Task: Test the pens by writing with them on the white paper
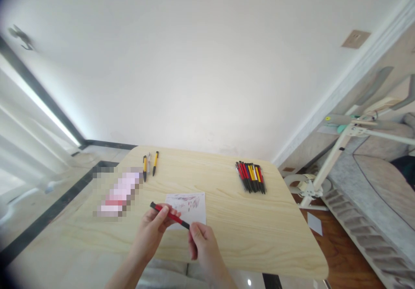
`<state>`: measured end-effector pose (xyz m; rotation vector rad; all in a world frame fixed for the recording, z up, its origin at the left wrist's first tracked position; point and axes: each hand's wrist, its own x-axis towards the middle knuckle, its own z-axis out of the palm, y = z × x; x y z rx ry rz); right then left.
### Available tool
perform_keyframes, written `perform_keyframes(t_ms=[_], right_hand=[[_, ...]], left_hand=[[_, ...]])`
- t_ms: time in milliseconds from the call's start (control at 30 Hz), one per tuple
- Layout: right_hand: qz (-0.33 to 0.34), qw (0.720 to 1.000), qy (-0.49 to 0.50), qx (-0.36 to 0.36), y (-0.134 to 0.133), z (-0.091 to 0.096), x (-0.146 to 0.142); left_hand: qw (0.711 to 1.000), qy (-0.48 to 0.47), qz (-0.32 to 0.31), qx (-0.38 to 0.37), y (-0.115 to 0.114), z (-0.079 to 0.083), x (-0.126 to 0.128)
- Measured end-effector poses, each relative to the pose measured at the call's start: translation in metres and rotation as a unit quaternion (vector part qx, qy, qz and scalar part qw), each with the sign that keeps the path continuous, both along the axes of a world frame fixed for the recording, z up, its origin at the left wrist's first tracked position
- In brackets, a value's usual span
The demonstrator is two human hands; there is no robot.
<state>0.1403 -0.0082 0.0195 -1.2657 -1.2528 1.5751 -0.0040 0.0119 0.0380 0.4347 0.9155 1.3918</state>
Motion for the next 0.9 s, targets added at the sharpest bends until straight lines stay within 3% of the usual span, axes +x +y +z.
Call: perform_keyframes(t_ms=[67,233,300,467,633,900], right_hand=[[0.000,1.000,0.001,-0.006,-0.001,-0.002,-0.004],[0.000,0.986,-0.110,0.129,-0.002,0.002,-0.004],[-0.020,0.980,-0.131,0.151,-0.001,0.001,0.003],[-0.091,0.977,-0.138,0.137,-0.001,-0.010,0.018],[-0.073,0.977,-0.148,0.138,-0.002,-0.013,0.017],[-0.014,0.964,-0.182,0.192,-0.003,0.005,0.006]], left_hand=[[0.999,-0.034,-0.005,0.018,0.001,0.003,0.003],[0.973,-0.228,-0.009,0.039,0.005,0.013,-0.001],[0.961,-0.272,-0.001,0.044,0.007,0.017,-0.011],[0.952,-0.301,0.013,0.059,0.011,0.023,-0.033],[0.944,-0.322,0.006,0.069,0.012,0.022,-0.036],[0.939,-0.331,-0.013,0.091,0.013,0.021,-0.032]])
